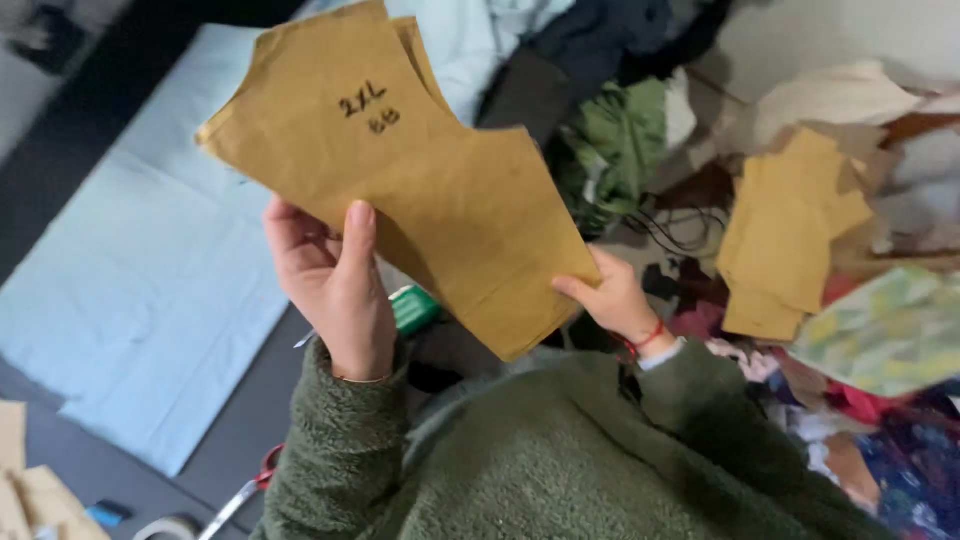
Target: The person marks a light blue fabric piece with a pen, then uses a cardboard pattern to trace and cut the fabric with a rotary cutter. They handle the fabric, pattern, and tools on a cluttered work table.
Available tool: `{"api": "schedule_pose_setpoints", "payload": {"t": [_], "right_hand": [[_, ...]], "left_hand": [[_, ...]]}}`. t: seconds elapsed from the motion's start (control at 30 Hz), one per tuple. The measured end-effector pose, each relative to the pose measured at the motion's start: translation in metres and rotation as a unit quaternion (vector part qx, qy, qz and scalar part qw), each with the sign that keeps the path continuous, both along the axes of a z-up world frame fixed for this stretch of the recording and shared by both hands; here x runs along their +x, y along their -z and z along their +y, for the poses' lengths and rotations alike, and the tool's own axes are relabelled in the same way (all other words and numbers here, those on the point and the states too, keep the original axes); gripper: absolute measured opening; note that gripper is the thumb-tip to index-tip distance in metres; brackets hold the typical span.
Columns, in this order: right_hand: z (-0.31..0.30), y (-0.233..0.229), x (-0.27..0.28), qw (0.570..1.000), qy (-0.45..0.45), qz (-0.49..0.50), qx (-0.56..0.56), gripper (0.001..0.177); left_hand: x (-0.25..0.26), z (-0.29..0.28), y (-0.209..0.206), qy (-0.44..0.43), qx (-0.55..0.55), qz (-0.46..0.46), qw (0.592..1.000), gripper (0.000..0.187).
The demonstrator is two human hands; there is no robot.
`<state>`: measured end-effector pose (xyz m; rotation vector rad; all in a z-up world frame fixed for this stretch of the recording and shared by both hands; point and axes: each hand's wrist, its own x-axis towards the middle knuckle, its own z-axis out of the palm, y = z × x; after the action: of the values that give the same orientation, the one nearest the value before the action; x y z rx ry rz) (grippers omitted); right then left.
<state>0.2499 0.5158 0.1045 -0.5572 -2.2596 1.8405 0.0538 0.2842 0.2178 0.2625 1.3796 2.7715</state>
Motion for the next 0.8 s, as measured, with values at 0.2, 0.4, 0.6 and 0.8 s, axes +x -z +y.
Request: {"api": "schedule_pose_setpoints", "payload": {"t": [0.2, 0.4, 0.6, 0.8], "right_hand": [[0.197, 0.159, 0.157, 0.958, 0.266, -0.096, 0.045, 0.033], [0.339, 0.239, 0.332, 0.895, 0.381, -0.177, 0.152, 0.032], [0.454, 0.316, 0.433, 0.870, 0.455, -0.131, 0.137, 0.040], [0.438, 0.332, 0.427, 0.824, 0.305, -0.406, 0.252, 0.039]], "left_hand": [[0.079, 0.138, 0.055, 0.210, -0.219, 0.006, 0.953, 0.071], [0.144, 0.216, 0.074, 0.394, -0.259, -0.160, 0.867, 0.057], [0.161, 0.243, 0.093, 0.352, -0.355, -0.111, 0.859, 0.055], [0.169, 0.238, 0.083, 0.366, -0.478, -0.040, 0.798, 0.049]]}}
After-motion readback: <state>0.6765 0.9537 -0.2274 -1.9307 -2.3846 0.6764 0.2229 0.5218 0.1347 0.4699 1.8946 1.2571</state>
